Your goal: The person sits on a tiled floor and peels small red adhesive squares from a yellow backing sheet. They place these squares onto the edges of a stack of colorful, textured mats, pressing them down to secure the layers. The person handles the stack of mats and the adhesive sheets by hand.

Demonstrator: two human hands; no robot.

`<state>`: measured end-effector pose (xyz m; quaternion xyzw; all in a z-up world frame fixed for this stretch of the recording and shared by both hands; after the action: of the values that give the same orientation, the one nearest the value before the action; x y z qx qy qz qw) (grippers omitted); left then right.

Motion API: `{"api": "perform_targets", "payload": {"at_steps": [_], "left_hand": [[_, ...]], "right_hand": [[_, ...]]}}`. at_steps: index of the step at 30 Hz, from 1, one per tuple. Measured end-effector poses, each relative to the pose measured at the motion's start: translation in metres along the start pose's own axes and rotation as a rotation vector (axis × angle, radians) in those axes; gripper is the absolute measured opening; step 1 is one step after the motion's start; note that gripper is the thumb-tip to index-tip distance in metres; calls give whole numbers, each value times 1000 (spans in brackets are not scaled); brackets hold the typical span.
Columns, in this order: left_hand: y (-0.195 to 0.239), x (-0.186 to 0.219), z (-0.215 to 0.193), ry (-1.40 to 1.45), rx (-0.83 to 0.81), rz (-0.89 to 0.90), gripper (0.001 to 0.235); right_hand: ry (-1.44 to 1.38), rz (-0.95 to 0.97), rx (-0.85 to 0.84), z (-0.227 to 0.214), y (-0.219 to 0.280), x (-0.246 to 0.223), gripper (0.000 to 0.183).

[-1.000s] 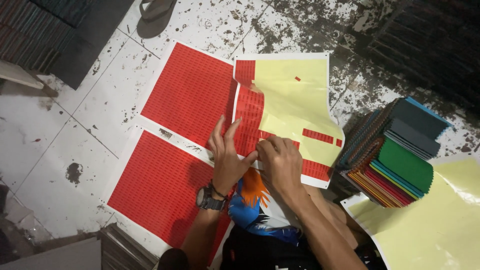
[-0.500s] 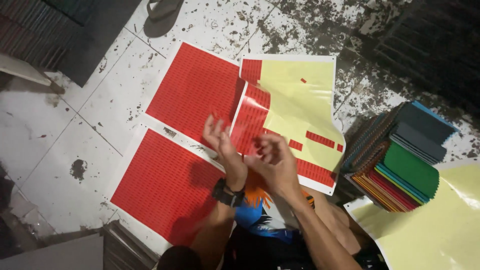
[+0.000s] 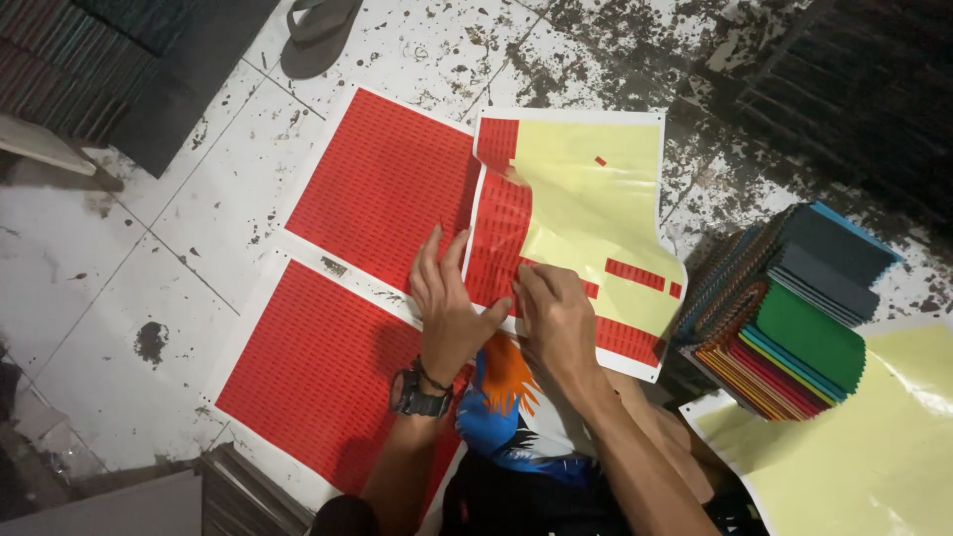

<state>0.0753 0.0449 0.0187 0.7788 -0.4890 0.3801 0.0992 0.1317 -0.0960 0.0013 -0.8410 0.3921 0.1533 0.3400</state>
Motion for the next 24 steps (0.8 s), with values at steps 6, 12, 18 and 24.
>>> {"api": "perform_targets", "payload": {"at_steps": [6, 12, 18, 24], "left_hand": [[2, -6, 2, -17, -17, -22, 100], [1, -4, 4, -45, -30, -25, 103], [4, -8, 8, -6, -79, -74, 104], [8, -12, 5, 4, -84, -126, 101]], "right_hand": [[66, -139, 13, -18, -7, -26, 8], [30, -107, 5, -10, -9, -18, 15], [63, -189, -53, -6, -3, -18, 20], [87, -274, -90, 5, 8, -21, 49]]}}
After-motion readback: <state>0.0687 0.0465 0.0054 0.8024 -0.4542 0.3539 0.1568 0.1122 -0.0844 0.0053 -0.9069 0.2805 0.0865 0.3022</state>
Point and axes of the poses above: each hand's wrist, its own y-axis away from the middle knuckle, its own z-axis out of the palm, x = y × z, the point moved 9 cm from there along -y, towards the middle knuckle
